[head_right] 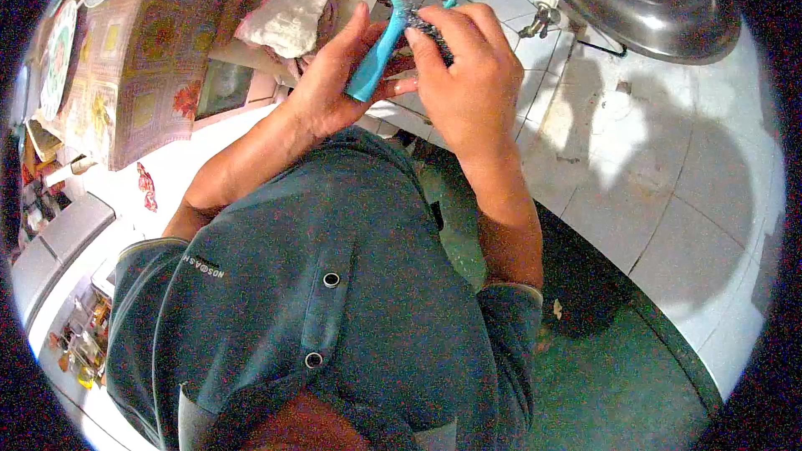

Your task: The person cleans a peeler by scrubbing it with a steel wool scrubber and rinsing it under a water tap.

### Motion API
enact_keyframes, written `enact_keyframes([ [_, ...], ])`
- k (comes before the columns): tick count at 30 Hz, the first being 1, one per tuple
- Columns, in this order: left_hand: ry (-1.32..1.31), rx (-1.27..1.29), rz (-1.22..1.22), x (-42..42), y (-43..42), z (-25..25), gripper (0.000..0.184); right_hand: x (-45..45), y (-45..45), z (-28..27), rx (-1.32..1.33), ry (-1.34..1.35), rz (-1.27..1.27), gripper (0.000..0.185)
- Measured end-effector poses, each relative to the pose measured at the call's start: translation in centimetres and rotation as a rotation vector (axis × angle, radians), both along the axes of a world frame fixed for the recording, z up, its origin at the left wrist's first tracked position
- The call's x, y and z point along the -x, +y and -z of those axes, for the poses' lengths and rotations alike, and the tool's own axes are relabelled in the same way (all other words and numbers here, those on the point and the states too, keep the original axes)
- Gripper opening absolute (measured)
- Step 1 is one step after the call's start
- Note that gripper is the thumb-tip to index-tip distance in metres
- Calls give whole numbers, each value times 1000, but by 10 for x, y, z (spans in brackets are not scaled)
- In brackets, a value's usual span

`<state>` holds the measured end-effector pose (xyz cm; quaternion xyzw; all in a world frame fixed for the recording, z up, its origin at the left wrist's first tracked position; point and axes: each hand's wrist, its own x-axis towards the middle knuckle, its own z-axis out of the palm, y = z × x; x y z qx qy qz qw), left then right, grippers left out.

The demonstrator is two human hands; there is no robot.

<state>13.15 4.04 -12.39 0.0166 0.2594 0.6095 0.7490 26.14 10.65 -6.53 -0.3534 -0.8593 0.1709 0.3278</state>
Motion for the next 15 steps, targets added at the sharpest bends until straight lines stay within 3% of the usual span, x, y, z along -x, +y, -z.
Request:
enact_keyframes([
  [3, 62, -1, -5, 3, -3, -5, 39, -6, 3, -3, -52, 49, 55, 18],
  [9, 79, -53, 38, 6, -7, 9, 43, -12, 0, -5, -42, 60, 95, 18],
  [12, 208, 2, 38, 1, -11, -2, 41, -4, -12, 8, -25, -21, -67, 16],
  [15, 271, -75, 35, 0, -12, 4, 37, -2, -4, 7, -60, -52, 46, 17],
])
